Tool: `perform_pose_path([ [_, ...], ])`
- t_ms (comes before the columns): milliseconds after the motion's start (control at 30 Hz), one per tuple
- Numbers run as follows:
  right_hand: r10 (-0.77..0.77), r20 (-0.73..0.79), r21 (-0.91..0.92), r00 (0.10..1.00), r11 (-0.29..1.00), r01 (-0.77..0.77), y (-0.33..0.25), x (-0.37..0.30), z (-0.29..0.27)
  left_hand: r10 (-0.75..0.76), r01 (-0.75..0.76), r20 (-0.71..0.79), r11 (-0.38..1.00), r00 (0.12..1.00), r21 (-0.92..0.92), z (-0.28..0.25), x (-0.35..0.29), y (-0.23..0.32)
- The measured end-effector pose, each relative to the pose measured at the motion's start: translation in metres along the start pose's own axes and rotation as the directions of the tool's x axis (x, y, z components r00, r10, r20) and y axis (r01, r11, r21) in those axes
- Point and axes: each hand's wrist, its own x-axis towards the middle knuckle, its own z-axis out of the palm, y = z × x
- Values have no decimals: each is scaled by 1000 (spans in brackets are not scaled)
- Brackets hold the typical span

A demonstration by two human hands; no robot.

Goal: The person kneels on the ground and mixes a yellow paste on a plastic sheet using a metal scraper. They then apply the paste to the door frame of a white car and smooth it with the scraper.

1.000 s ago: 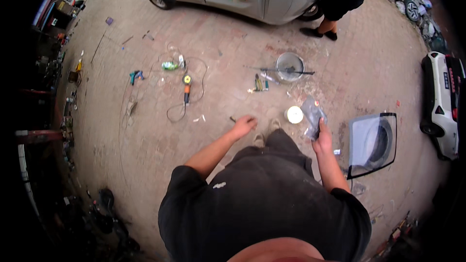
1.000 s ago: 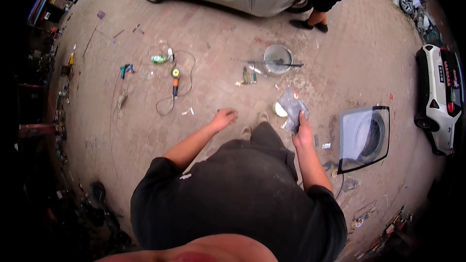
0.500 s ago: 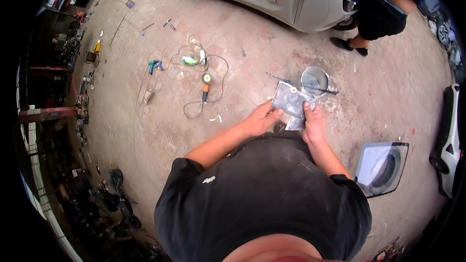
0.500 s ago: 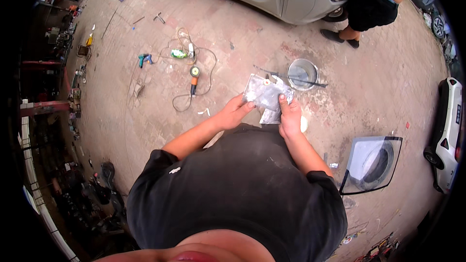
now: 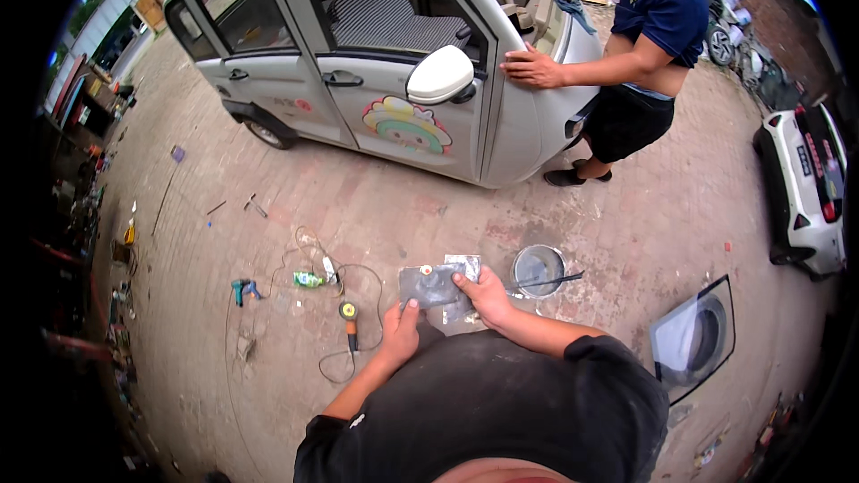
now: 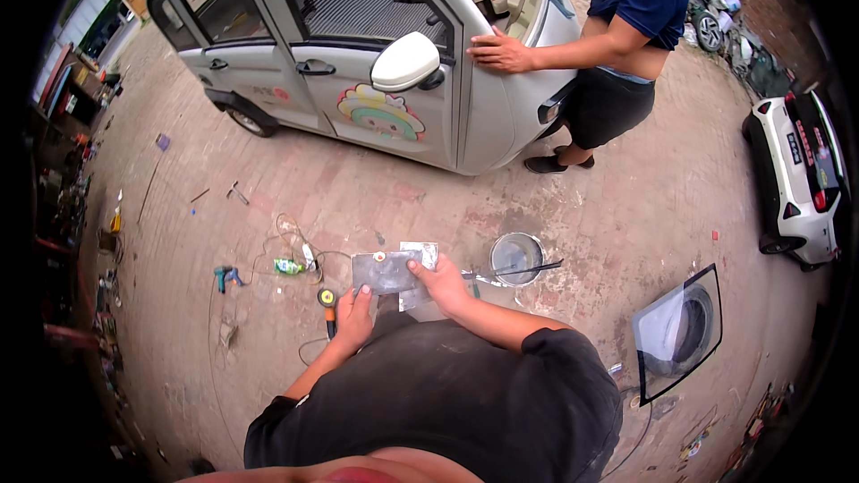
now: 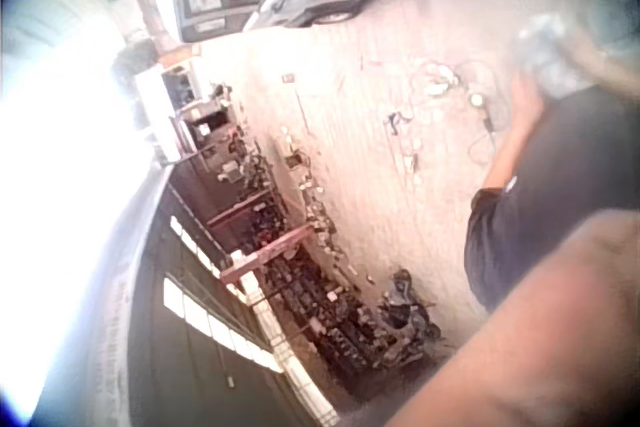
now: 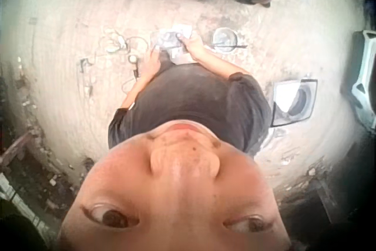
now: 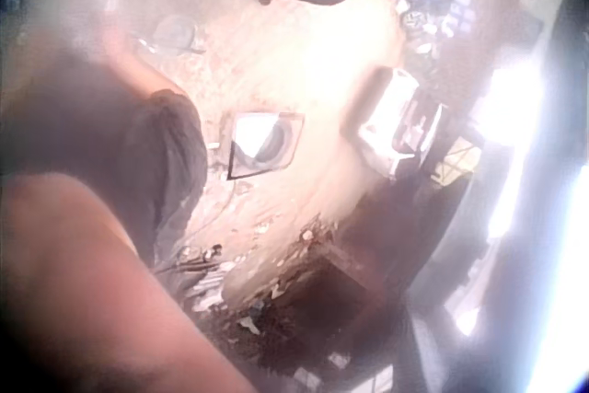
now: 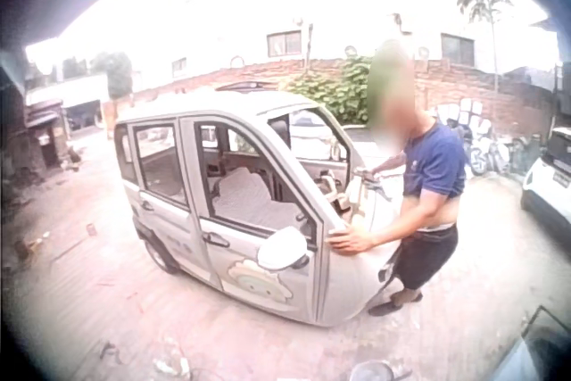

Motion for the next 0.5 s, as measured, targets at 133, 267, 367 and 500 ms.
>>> perform_pose_path([
  [133, -102, -167, 74, 981, 991, 115, -1, 52, 38, -37, 37, 63, 999, 997, 4, -64, 79, -20],
  [267, -115, -272, 131, 955, 979, 155, -17, 78, 63, 31, 36, 243, 963, 970, -267, -96, 155, 16],
  [367, -162, -414, 179, 896, 950, 255, -24, 92, 68, 93, -11, 342, 972, 935, -234, -111, 207, 35],
  [500, -224, -524, 109, 822, 939, 325, -42, 106, 65, 108, 6, 327, 945, 939, -327, -101, 241, 65],
])
